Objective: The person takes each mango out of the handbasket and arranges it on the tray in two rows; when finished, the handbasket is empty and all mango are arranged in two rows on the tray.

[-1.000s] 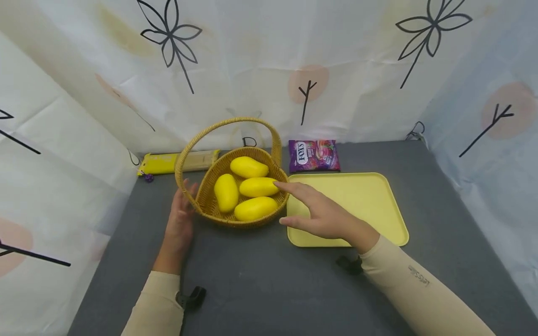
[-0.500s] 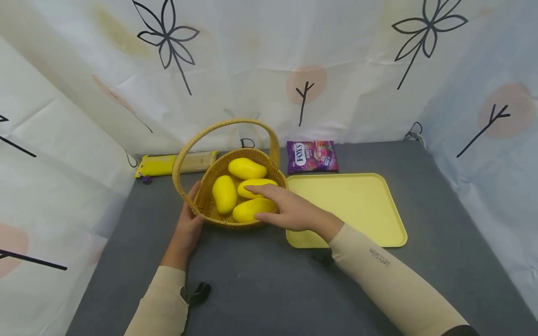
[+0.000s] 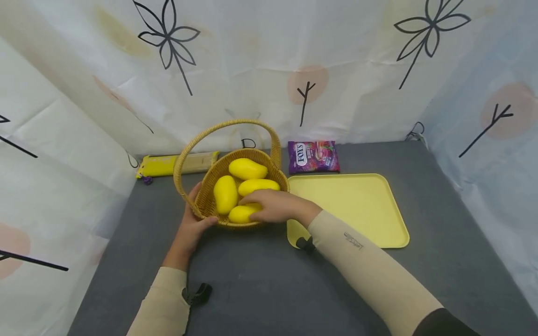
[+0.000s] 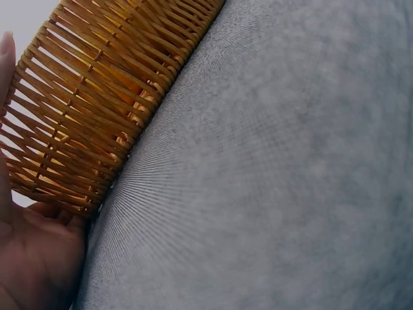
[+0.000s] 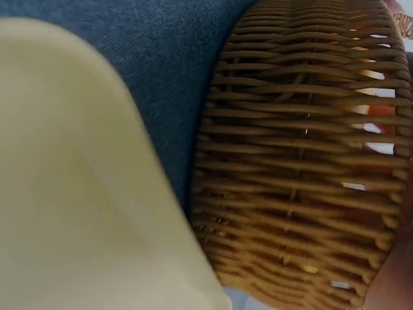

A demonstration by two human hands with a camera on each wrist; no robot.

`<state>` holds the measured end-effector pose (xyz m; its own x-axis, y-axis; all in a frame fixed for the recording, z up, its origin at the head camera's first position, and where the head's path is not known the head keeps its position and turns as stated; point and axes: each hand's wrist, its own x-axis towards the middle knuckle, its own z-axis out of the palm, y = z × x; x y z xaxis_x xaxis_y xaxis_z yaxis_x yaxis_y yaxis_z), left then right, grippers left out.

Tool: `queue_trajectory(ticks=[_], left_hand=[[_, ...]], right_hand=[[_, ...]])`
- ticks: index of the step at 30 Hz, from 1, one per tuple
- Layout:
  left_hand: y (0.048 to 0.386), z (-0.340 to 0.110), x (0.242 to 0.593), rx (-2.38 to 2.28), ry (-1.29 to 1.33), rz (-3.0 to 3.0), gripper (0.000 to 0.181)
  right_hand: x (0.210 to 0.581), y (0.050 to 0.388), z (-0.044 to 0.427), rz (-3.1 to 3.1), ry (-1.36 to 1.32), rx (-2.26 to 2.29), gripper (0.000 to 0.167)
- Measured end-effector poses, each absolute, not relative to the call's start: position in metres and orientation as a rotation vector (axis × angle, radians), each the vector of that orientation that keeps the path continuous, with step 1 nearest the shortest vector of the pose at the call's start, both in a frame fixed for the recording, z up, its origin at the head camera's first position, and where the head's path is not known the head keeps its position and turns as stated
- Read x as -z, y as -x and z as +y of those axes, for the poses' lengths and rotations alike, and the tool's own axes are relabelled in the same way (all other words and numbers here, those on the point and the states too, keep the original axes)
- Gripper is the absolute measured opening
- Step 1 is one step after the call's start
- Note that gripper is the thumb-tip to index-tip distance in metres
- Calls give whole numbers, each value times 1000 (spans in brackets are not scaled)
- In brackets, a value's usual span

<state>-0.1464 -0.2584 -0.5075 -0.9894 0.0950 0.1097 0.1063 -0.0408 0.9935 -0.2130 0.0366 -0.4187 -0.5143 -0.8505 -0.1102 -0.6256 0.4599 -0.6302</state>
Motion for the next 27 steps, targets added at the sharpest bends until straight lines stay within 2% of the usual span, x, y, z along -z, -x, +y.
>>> queue_trajectory(ticks=[3, 11, 27], left_hand=[[146, -259, 508, 2248, 228, -2172, 104], [146, -260, 510, 2283, 248, -2138, 102], [147, -260, 512, 2312, 259, -2132, 101]], right_hand=[[419, 216, 32, 2305, 1221, 692, 46], [419, 220, 33, 2260, 1171, 760, 58], [420, 212, 59, 2221, 1015, 1325, 59]])
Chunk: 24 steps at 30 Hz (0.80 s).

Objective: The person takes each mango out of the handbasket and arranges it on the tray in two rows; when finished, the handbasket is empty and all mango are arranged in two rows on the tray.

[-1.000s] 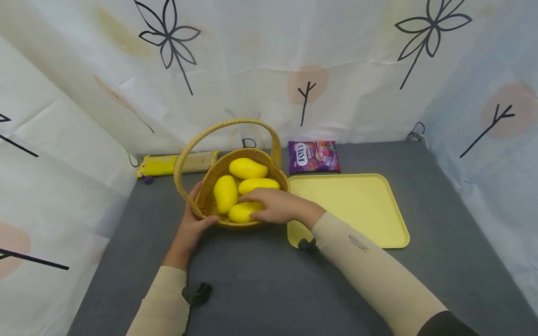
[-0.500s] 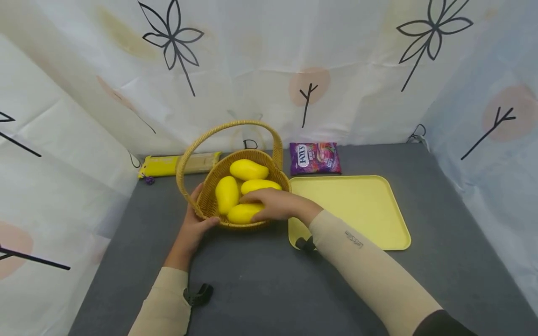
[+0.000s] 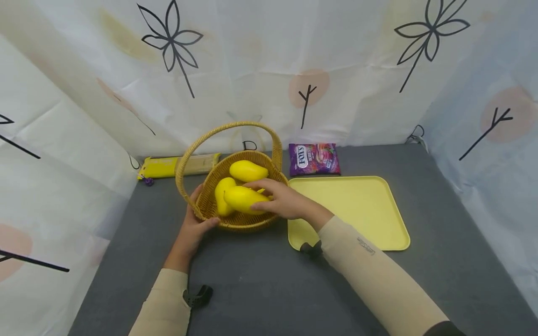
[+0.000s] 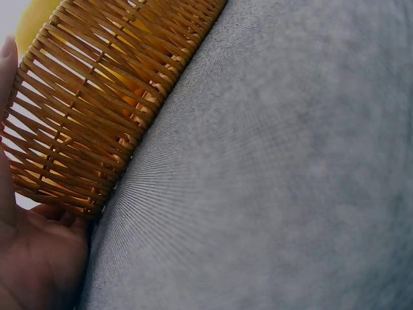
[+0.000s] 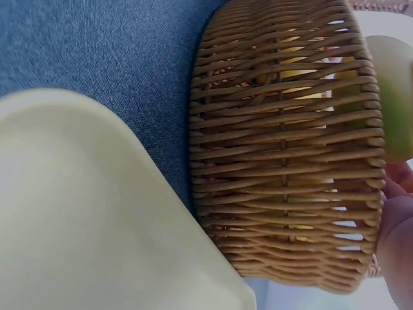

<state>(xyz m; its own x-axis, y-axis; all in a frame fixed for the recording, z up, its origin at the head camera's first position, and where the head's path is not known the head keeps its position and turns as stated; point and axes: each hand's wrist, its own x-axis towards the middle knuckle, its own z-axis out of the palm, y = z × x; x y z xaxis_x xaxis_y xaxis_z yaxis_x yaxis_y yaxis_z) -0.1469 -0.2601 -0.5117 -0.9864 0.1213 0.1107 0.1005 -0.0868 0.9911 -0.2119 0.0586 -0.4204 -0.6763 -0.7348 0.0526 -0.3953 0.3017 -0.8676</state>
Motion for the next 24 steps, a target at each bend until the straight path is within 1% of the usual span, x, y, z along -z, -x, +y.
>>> queue_trajectory(ticks=[10, 16, 24], left_hand=[[146, -259, 509, -2281, -211, 2142, 102], [146, -258, 509, -2277, -213, 2149, 103], [145, -257, 507, -2280, -214, 2145, 103]], right_hand=[[419, 201, 89, 2184, 864, 1638, 55], [421, 193, 111, 2141, 680, 1835, 52], [435, 186, 139, 2155, 420, 1915, 57]])
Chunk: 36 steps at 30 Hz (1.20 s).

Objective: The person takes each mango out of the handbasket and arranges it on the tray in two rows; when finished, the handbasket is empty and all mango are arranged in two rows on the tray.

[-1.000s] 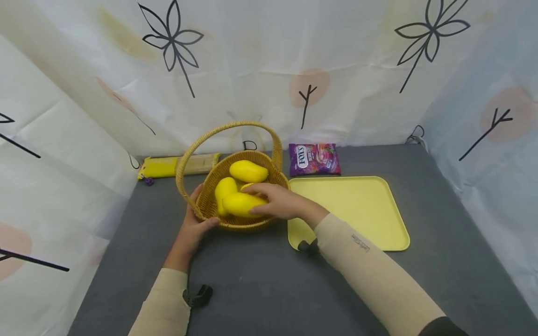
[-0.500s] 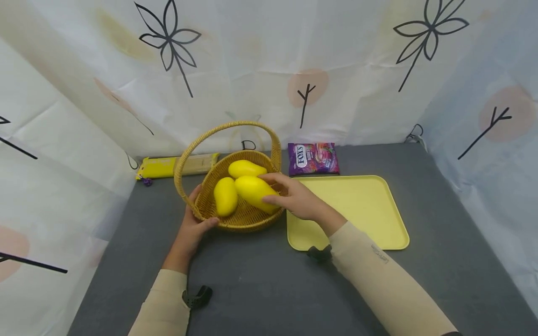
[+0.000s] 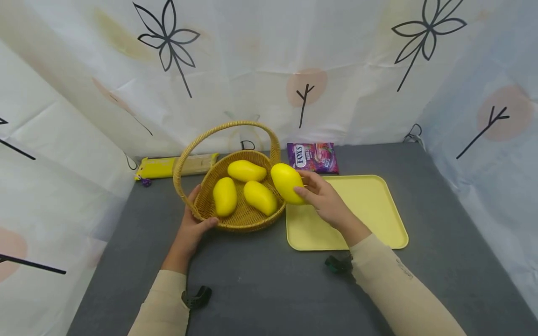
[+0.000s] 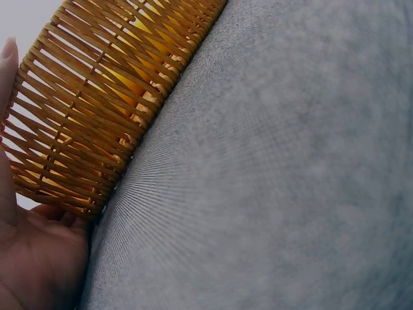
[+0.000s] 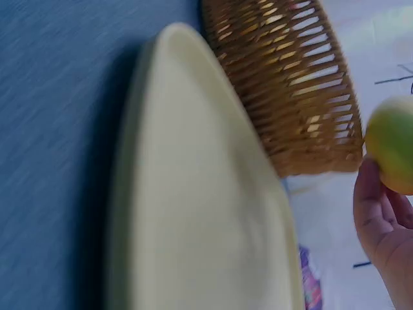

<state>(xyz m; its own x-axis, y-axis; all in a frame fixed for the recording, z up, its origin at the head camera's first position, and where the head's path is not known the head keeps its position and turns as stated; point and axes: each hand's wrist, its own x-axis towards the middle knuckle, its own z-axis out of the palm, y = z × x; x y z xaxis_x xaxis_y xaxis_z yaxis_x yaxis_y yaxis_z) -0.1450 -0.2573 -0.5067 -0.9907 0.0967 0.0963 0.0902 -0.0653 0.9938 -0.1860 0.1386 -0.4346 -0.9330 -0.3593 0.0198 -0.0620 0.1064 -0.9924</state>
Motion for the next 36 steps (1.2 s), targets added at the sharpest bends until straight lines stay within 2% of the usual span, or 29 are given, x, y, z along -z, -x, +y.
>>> queue_trajectory(ticks=[11, 21, 32, 36], left_hand=[[146, -259, 508, -2267, -213, 2164, 101], [147, -260, 509, -2260, -216, 2170, 101], [146, -259, 509, -2269, -223, 2170, 100], [145, -258, 509, -2265, -218, 2178, 100]], right_hand=[[458, 185, 170, 2286, 161, 1809, 62], [461, 189, 181, 2431, -91, 1566, 66], [458, 190, 192, 2518, -45, 1511, 62], [458, 190, 194, 2558, 7, 1489, 70]])
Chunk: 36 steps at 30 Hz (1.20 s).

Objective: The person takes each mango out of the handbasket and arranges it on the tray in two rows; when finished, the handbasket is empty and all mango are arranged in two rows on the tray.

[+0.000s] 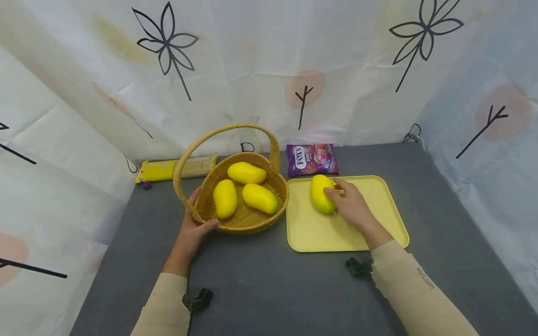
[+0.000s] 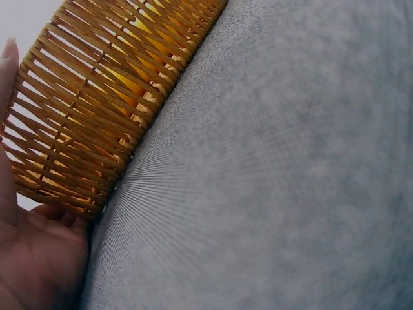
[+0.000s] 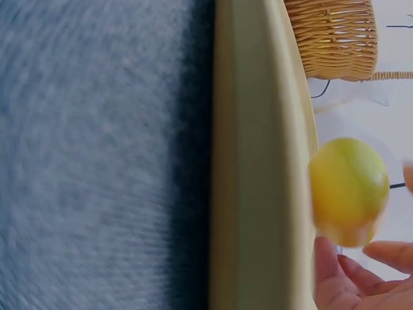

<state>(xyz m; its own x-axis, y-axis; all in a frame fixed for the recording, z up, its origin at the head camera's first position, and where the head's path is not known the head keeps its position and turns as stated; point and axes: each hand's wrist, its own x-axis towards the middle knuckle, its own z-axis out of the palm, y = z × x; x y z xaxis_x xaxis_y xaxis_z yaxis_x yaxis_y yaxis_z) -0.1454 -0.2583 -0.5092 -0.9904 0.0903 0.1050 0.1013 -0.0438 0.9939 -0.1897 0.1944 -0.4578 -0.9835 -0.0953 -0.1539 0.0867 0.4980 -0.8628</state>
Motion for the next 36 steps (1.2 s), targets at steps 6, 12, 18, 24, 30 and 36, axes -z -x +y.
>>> queue_trajectory(ticks=[6, 12, 18, 24, 30, 36], left_hand=[[145, -258, 509, 2255, 203, -2173, 100], [144, -259, 509, 2245, 216, -2176, 100], [145, -259, 511, 2248, 230, -2166, 100], [145, -259, 510, 2245, 229, -2169, 100], [146, -260, 511, 2238, 240, -2174, 100], [146, -260, 513, 2224, 243, -2183, 100]], right_hand=[[458, 191, 195, 2595, 50, 1399, 84], [459, 195, 192, 2564, 52, 1416, 80], [460, 200, 189, 2534, 29, 1448, 77], [461, 202, 189, 2524, 31, 1456, 78], [462, 203, 190, 2523, 26, 1459, 77], [461, 202, 190, 2523, 28, 1459, 77]])
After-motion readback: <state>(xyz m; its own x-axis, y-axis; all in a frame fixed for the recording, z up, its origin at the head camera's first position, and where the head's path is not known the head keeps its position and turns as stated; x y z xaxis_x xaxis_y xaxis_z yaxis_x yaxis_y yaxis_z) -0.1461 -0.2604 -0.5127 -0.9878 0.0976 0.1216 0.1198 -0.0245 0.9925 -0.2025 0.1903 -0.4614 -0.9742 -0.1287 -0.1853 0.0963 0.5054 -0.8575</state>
